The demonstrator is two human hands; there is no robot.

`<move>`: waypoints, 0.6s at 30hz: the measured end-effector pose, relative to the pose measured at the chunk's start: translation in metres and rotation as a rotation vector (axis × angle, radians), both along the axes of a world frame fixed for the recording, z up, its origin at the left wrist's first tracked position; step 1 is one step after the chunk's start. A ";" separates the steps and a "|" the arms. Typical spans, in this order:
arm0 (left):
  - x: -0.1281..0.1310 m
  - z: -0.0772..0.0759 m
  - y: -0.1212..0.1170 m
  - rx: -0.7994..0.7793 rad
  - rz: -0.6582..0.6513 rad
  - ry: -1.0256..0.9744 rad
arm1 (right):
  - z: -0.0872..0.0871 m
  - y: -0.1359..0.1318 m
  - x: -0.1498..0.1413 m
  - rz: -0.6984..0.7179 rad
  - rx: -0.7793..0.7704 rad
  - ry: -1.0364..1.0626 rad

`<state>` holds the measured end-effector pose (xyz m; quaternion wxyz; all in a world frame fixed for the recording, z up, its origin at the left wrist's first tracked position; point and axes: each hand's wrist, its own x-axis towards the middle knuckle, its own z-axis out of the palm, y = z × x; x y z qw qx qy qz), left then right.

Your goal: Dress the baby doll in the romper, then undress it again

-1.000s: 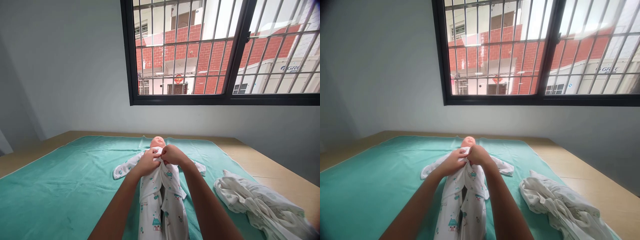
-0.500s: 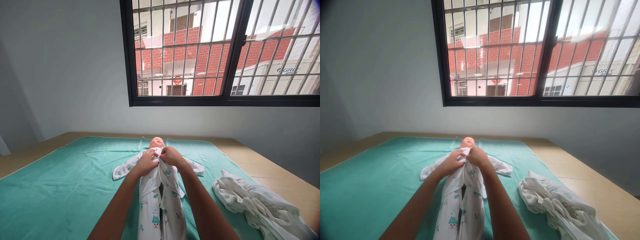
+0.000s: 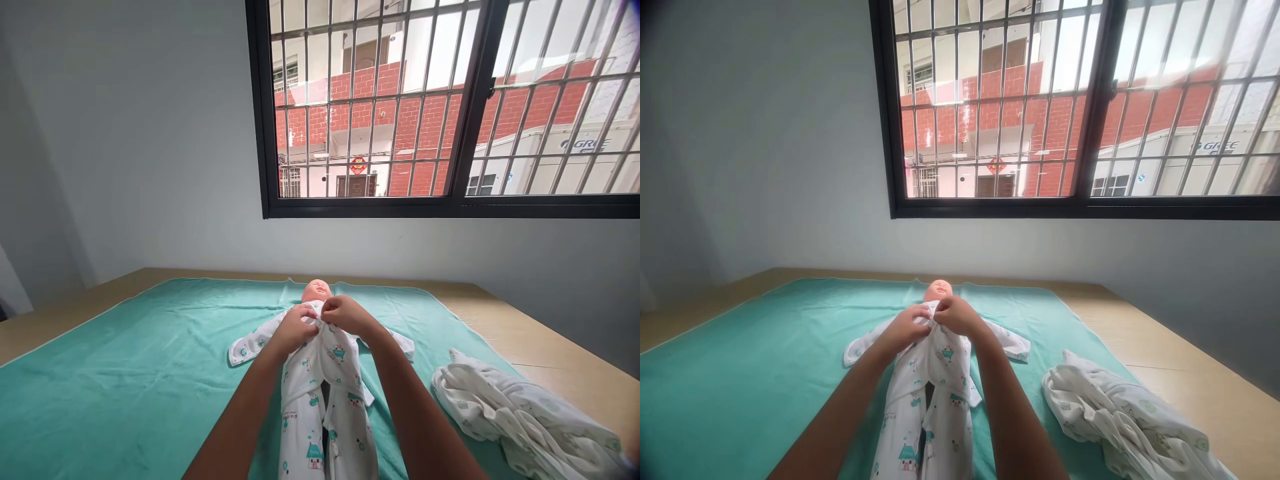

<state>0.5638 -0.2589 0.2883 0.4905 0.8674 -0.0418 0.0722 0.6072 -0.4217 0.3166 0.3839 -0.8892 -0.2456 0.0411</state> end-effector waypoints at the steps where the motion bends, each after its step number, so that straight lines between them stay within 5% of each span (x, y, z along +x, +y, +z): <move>1: 0.000 0.000 -0.001 -0.023 0.020 0.012 | -0.002 0.000 0.001 -0.002 0.002 0.007; 18: 0.000 -0.005 -0.005 -0.237 0.122 0.097 | -0.024 0.007 0.013 -0.006 -0.102 -0.191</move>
